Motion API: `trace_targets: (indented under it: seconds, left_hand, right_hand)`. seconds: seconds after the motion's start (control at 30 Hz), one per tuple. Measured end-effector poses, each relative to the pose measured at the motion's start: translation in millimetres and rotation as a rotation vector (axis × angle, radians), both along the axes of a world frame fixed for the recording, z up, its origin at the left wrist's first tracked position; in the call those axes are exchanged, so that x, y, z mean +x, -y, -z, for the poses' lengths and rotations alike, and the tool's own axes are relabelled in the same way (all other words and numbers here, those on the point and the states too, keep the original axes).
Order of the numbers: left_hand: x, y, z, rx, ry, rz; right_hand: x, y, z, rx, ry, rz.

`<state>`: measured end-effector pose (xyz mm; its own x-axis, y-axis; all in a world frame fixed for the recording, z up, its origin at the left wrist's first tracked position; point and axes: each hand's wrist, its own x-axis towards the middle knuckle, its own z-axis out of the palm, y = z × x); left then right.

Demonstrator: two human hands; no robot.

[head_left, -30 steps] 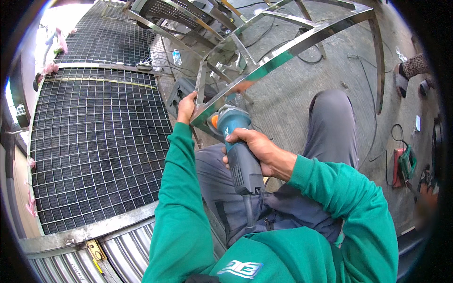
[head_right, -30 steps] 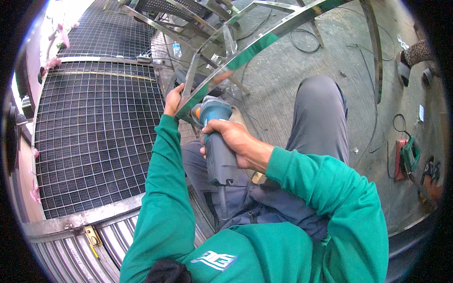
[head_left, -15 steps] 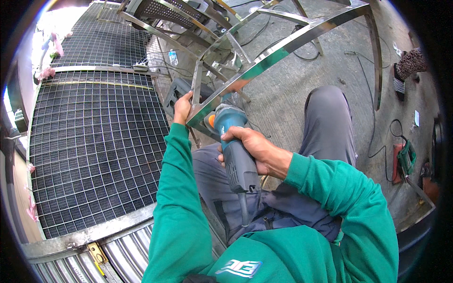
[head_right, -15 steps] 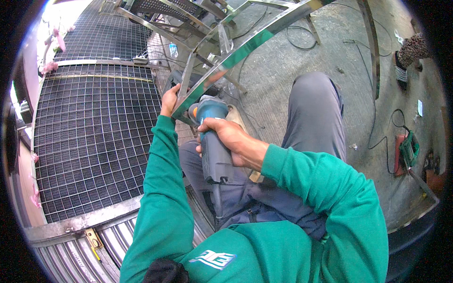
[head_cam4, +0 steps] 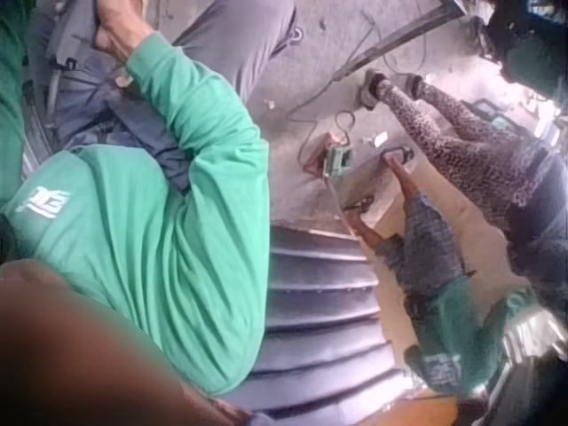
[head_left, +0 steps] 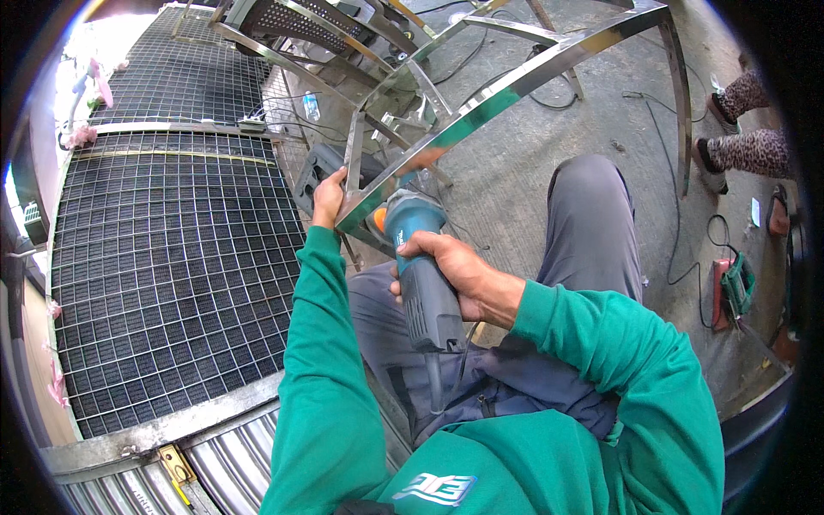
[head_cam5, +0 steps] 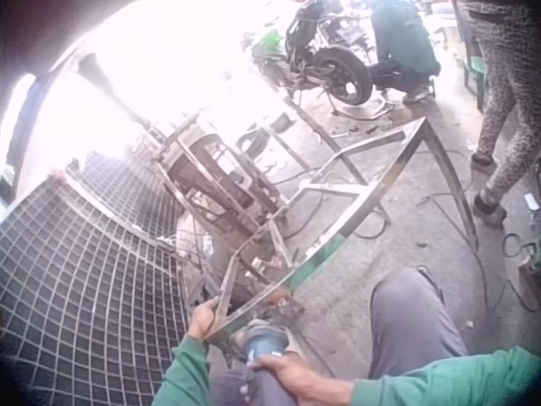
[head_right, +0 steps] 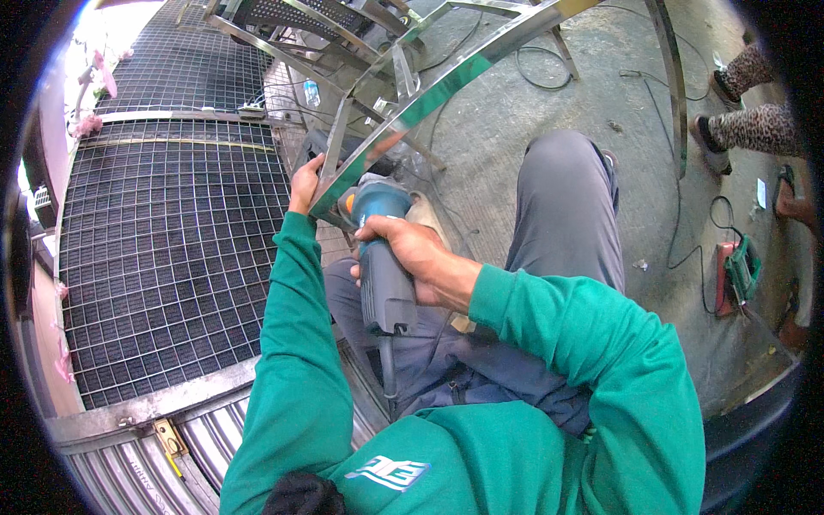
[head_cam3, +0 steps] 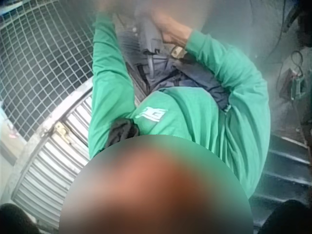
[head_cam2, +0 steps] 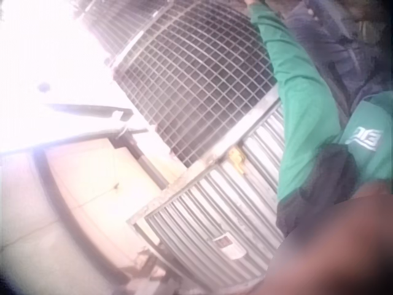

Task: The person uses an angle grinder to smooth and finish the edges of a rectangular metal frame. They hold the frame with one hand and operate the grinder with the other, moving along the edges and corners to remove burrs and refine the surface.

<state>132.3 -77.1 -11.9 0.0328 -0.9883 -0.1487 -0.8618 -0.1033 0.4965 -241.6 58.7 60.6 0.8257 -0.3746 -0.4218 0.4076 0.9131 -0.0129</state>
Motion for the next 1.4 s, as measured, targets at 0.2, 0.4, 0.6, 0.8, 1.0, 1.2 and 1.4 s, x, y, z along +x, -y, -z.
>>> trace_targets:
  seconds: [0.2,0.4,0.6,0.8,1.0,1.2,1.4]
  left_hand:
    - [-1.7,0.6,-0.8,0.026,0.007,-0.074]
    - [-31.5,-11.6,-24.5,0.014,-0.003,-0.086]
    - [-8.5,-4.2,-2.7,-0.108,0.117,-0.056]
    - [-1.0,0.6,-0.5,0.059,-0.034,-0.136]
    - [-31.1,-12.5,-22.7,-0.055,0.076,-0.037]
    - [-46.7,-12.3,-38.4,0.022,0.118,-0.054]
    - [-37.1,-10.8,-29.6,0.016,0.134,-0.069]
  right_hand:
    - [-0.3,-0.8,0.8,0.020,0.040,-0.012]
    - [-4.6,-5.4,-0.7,-0.006,0.014,-0.017]
    - [-5.7,-3.8,-0.2,-0.009,-0.059,-0.031]
    - [-7.0,-10.8,-1.4,-0.031,-0.091,-0.011]
    - [-8.5,-11.5,-7.5,-0.004,-0.097,-0.009]
    - [-15.3,-13.5,-3.8,-0.093,-0.075,-0.060]
    - [-14.2,-13.3,-2.6,-0.097,-0.113,-0.037]
